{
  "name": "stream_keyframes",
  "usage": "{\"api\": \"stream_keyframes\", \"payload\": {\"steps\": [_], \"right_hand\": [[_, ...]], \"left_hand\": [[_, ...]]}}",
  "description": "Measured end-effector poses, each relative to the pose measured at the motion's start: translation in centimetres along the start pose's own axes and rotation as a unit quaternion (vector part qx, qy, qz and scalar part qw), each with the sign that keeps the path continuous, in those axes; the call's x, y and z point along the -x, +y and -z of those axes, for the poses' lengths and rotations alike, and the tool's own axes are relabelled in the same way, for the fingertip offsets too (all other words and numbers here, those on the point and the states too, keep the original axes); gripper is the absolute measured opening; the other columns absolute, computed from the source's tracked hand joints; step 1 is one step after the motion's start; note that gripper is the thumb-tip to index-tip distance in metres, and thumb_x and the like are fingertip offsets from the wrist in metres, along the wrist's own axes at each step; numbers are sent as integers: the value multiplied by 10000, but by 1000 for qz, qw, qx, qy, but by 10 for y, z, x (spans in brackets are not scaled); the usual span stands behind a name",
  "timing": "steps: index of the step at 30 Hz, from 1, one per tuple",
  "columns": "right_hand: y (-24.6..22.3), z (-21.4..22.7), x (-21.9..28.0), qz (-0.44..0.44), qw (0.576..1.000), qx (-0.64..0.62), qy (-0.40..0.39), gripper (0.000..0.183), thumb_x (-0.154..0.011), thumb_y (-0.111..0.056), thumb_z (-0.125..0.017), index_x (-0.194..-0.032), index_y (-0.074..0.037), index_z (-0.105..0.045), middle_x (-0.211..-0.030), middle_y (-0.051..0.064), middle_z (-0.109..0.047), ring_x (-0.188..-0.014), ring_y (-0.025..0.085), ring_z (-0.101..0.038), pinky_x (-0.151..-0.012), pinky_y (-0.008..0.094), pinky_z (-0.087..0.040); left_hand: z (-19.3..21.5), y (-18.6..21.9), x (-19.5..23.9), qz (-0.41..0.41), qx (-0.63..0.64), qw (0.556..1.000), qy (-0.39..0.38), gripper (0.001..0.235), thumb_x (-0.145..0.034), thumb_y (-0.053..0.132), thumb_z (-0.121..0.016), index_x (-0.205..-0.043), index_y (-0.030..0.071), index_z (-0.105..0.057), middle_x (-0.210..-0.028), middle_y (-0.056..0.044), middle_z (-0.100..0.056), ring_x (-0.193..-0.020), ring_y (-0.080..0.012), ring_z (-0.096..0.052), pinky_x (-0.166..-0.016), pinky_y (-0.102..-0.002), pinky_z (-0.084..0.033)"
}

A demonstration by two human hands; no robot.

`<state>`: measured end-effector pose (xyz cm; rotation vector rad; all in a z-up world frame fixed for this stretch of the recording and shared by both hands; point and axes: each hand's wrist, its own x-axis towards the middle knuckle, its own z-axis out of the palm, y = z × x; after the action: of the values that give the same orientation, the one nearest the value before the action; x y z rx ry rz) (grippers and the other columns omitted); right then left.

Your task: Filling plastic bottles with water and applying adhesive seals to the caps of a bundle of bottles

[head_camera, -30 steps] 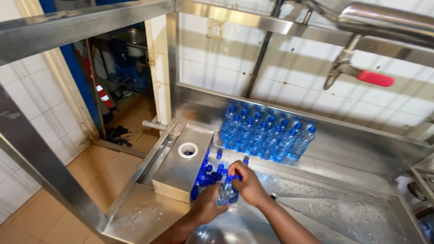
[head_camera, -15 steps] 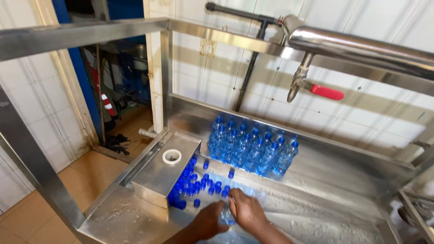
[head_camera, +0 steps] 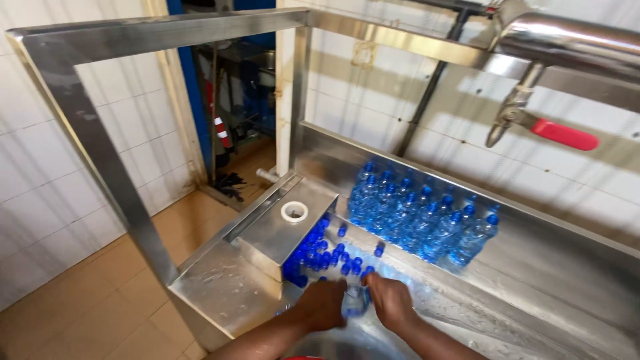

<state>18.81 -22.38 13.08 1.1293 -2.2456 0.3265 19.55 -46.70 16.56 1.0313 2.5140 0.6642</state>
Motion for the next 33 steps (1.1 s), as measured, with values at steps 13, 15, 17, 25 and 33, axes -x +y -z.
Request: {"api": "stream_keyframes", "payload": {"steps": [13,15,17,25,33], "right_hand": [[-37,-95,-74,-350,924,-121,-98,633,-1157,-379,-376,-622,-122,-596,-596,99,-602,-527,290,-571,-576,517,-401],[-52,-120,-80,-531,802,-174,-210,802,-1209,-442,-330,-512,-95,-520,-492,105,-543,-451,242,-511,-621,501,-363],[-61,-151,-72,-717,478,-460,-215,465,-1051,-415,-403,-646,-187,-422,-562,12,-403,-471,127,-234,-506,331,-148],[25,-213,-48,-501,791,-284,-204,449,-1044,-443,-613,-844,-73,-769,-770,172,-775,-649,309,-730,-528,406,-587],[61,-319,26,-334,899,-32,-282,373,-1102,-236,-446,-1151,-30,-753,-1162,272,-749,-1033,495,-742,-931,580,-603]], "left_hand": [[15,-84,35,151,-91,983,45,552,-800,159,-779,-1343,155,-678,-1252,-135,-785,-1082,-355,-763,-857,-474,-604],[-10,-115,25,146,-239,954,110,406,-947,2,-681,-1339,103,-654,-1178,-188,-785,-998,-391,-764,-847,-493,-619],[-37,-144,20,33,-439,891,109,244,-1009,190,-657,-1252,201,-663,-1109,-64,-742,-987,-289,-672,-759,-413,-494],[82,-189,89,250,-52,890,378,452,-812,67,-844,-1239,-9,-714,-1117,-267,-759,-1071,-475,-732,-899,-522,-582],[60,-396,49,-9,739,413,532,291,-1064,339,-636,-1333,228,-615,-1183,-186,-616,-947,-413,-652,-722,-548,-643]]}}
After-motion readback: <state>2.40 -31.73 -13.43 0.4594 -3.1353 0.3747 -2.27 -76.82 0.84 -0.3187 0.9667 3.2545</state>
